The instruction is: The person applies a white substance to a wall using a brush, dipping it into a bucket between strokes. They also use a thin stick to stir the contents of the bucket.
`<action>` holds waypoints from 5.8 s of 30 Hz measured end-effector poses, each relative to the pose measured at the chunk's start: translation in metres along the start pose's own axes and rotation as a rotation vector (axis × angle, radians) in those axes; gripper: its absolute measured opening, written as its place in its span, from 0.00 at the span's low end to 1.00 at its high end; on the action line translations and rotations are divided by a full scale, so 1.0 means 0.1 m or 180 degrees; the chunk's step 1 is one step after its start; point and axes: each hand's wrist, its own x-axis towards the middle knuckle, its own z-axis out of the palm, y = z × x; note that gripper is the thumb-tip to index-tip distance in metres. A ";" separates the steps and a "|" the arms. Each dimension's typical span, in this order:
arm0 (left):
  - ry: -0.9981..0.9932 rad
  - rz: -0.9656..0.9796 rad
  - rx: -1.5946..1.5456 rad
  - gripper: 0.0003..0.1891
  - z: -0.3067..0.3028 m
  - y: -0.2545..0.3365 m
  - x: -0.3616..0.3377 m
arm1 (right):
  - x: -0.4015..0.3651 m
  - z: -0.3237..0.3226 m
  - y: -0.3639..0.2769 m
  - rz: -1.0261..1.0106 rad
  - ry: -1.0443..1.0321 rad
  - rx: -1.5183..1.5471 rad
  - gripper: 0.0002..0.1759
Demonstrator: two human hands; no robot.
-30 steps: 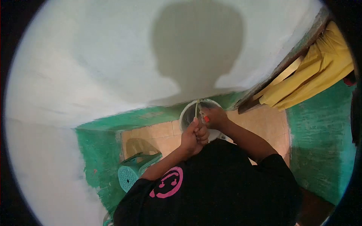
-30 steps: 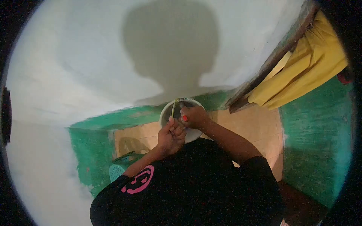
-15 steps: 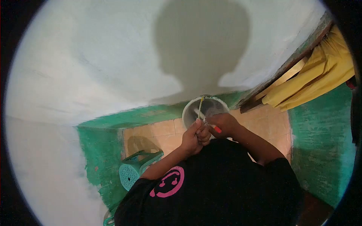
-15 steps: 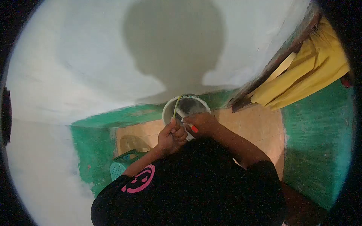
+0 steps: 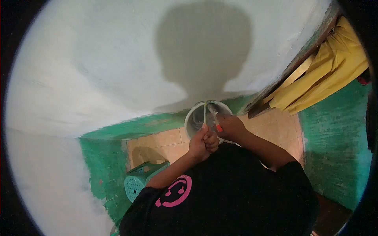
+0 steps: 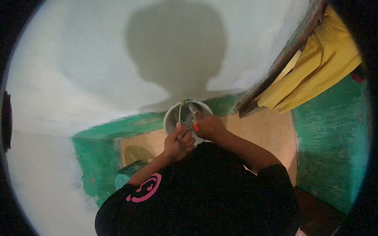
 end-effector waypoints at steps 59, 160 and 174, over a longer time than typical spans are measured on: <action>-0.0216 -0.0015 -0.0051 0.25 -0.21 0.18 -0.15 | -0.01 0.23 0.23 -0.1151 -0.0358 0.0283 0.19; -0.0772 0.0354 -0.0599 0.26 -0.21 0.38 -0.12 | -0.17 0.36 0.53 0.2442 0.1151 0.7257 0.23; -0.1390 0.0373 -0.0689 0.25 -0.23 0.56 -0.31 | -0.17 0.19 0.35 0.2336 0.0188 0.6600 0.27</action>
